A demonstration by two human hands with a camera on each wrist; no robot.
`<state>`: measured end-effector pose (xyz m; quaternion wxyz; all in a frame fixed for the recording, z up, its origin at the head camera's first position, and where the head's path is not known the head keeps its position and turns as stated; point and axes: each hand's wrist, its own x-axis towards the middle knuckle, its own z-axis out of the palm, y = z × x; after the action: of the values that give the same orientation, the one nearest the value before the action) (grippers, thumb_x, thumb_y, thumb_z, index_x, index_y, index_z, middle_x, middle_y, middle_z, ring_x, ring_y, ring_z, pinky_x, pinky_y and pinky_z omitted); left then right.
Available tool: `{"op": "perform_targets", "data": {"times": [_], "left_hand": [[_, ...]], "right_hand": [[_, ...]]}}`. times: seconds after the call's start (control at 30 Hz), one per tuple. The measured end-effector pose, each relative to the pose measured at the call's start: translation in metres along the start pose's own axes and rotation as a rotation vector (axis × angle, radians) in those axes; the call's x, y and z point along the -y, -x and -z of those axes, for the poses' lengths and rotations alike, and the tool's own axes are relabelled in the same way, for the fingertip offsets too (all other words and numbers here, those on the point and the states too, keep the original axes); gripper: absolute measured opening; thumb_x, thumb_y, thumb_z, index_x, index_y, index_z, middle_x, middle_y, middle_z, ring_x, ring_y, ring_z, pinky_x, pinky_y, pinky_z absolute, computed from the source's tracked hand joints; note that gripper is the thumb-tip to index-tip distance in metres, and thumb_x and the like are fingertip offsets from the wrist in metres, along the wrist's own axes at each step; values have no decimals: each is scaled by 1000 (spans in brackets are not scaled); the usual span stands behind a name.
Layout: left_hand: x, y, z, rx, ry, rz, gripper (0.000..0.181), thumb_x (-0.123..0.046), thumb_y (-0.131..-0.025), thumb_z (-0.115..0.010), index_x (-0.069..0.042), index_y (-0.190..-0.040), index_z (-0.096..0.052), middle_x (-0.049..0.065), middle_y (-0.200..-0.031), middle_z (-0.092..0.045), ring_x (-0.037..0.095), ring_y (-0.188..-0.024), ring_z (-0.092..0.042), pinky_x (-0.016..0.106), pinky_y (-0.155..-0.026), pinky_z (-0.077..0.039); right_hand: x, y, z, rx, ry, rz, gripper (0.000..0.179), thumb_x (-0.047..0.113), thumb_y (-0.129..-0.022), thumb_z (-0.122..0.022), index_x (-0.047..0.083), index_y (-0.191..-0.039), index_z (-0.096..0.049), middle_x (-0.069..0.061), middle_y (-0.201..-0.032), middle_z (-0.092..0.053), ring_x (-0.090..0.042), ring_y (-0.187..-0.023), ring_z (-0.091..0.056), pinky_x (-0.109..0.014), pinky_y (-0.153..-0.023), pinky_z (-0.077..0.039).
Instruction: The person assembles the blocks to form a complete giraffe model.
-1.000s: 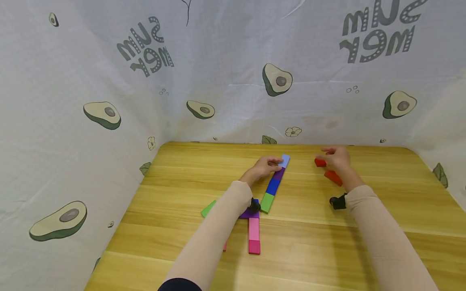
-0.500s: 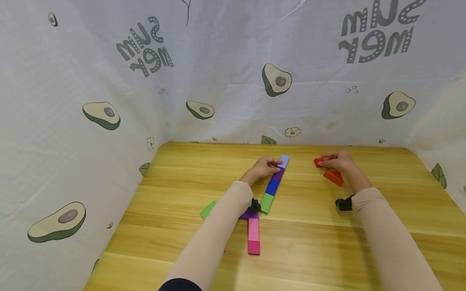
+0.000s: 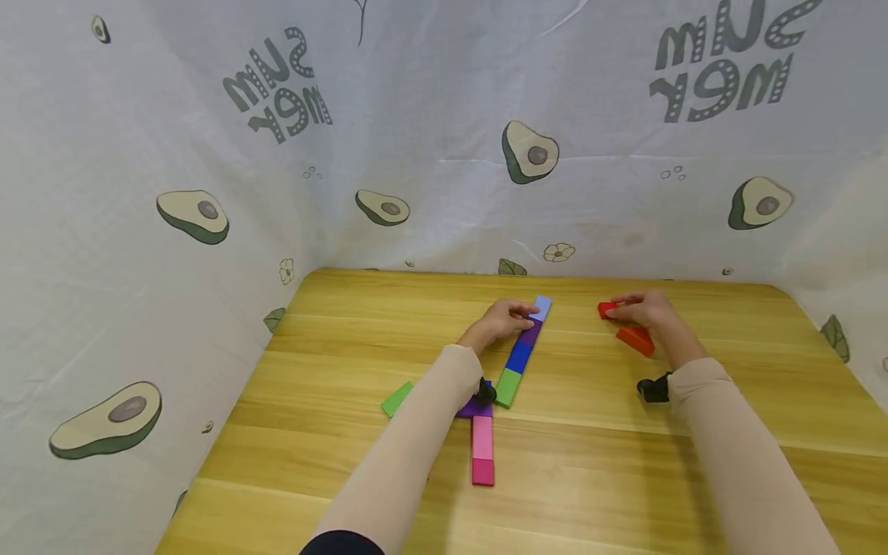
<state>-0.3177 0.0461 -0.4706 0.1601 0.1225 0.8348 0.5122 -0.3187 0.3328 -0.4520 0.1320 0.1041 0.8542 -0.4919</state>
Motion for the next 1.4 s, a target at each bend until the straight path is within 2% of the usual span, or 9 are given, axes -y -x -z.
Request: {"op": "perform_targets", "data": {"times": [0.33,0.5,0.6,0.67,0.9,1.07,1.23,1.3,1.4], "left_hand": [[-1,1,2,12,27,14,29,-5,-96,-65,-6,-125,-71,6,-110,-63,11,-88,-53,18,-76,-48],[-3,0,1,-2,37,18,29,-5,-96,-66,-6,-125,-71,5,-108,-62,11,-87,-52,19,-76,-48],[-3,0,0,-7,35,20,29,-5,-96,-66,-7,-124,-71,5,-107,-63,11,-87,-52,18,-76,-47],[-3,1,0,-8,41,24,29,-5,-95,-67,-7,-124,-71,5,-107,-63,11,-87,-52,19,-75,-47],[-3,1,0,-12,45,38,29,-5,-95,-67,-8,-123,-72,3,-105,-64,11,-86,-52,18,-75,-47],[-3,0,0,-11,41,32,29,-5,-95,-67,-7,-124,-72,4,-106,-63,10,-86,-52,18,-74,-47],[-3,0,0,-11,40,37,30,-4,-95,-67,-7,-124,-72,3,-103,-63,10,-84,-51,17,-73,-46],[-3,0,0,-13,38,38,30,-4,-94,-68,-7,-124,-72,2,-101,-62,10,-83,-51,17,-72,-45],[-3,0,-1,-12,42,35,31,-3,-94,-68,-6,-124,-71,2,-101,-62,9,-83,-50,16,-71,-44]], "right_hand": [[9,-4,-7,-71,12,-56,59,22,-92,-73,-10,-136,-52,-34,-142,-39,-41,-116,-45,-36,-89,-45],[15,-7,-11,-99,-84,-68,47,14,-92,-74,-11,-128,-57,-28,-125,-53,-21,-89,-64,-28,-80,-53],[19,-9,-15,-104,-138,-59,44,8,-92,-73,-14,-127,-56,-24,-115,-56,-10,-68,-67,-26,-72,-56],[20,-10,-18,-105,-158,-58,44,5,-92,-71,-15,-127,-54,-22,-112,-55,-7,-62,-66,-26,-70,-57],[24,-16,-26,-147,-176,-65,41,4,-90,-73,-14,-124,-59,-14,-97,-62,-5,-60,-66,-25,-69,-57],[30,-19,-34,-138,-201,-30,42,1,-88,-74,-18,-123,-58,-25,-110,-59,-4,-58,-66,-26,-69,-57],[35,-22,-44,-127,-237,-45,44,-2,-88,-73,-18,-126,-56,-30,-120,-55,-4,-58,-66,-28,-72,-57],[36,-25,-47,-129,-217,-56,43,-1,-88,-73,-16,-125,-57,-28,-121,-55,-3,-58,-64,-26,-71,-57],[37,-28,-49,-131,-204,-47,39,-1,-87,-74,-15,-121,-60,-22,-110,-59,-3,-57,-64,-24,-69,-56]]}}
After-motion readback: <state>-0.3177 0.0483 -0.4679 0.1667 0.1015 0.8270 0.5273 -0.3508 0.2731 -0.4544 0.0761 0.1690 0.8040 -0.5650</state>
